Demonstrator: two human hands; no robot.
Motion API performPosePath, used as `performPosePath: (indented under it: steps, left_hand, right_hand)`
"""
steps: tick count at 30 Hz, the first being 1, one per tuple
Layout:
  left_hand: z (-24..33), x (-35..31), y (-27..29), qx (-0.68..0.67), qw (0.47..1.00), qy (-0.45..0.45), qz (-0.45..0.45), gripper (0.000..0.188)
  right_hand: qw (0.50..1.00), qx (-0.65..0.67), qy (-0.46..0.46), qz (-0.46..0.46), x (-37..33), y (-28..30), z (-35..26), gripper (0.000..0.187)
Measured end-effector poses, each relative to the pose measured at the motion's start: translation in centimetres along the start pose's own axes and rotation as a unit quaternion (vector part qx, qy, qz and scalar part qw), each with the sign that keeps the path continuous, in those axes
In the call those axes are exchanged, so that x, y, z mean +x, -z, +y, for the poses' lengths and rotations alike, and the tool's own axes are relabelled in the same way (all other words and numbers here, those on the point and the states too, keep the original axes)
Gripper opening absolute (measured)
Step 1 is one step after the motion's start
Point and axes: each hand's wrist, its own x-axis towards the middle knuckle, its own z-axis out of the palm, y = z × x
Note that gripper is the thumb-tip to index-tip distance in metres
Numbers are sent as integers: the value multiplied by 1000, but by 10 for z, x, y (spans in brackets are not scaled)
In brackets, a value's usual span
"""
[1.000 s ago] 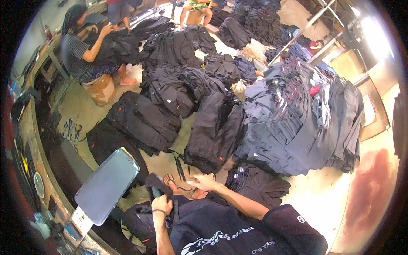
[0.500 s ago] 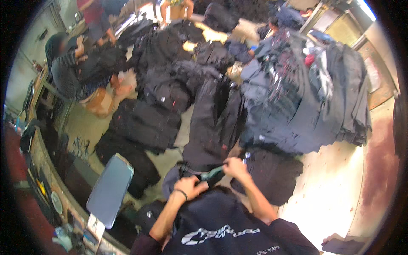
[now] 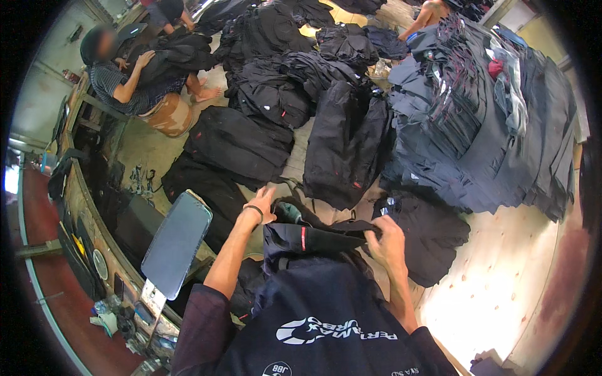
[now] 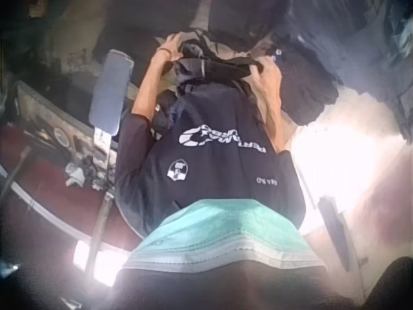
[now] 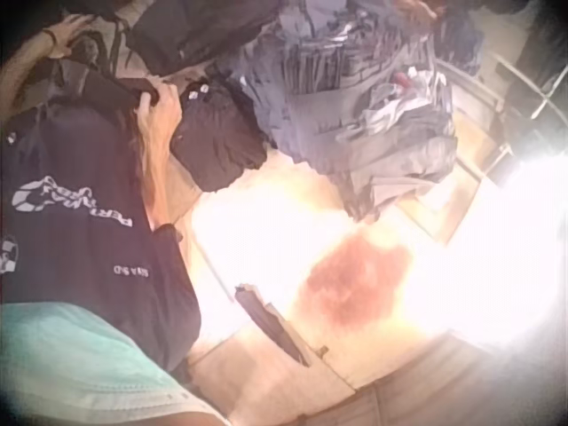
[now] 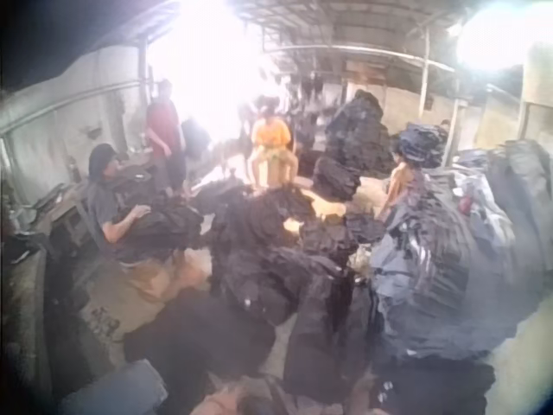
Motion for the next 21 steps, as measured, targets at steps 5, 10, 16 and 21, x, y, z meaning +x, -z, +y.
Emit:
performPosePath:
  steps: [5, 10, 16, 21]
  left_hand:
    - [-8, -20, 60, -142, 978, -147, -32, 53]
    - [12, -61, 119, -145, 969, -176, 94, 33]
    - [6, -66, 100, -71, 966, -147, 201, 37]
    - [-30, -22, 39, 18, 988, 47, -148, 57]
  right_hand:
    - [994, 61, 19, 88, 4, 28, -8, 8]
    - [982, 98, -3, 164, 10, 59, -13, 15]
    - [997, -20, 14, 71, 30, 41, 41, 25]
    - [939, -95, -137, -300, 36, -43, 142, 38]
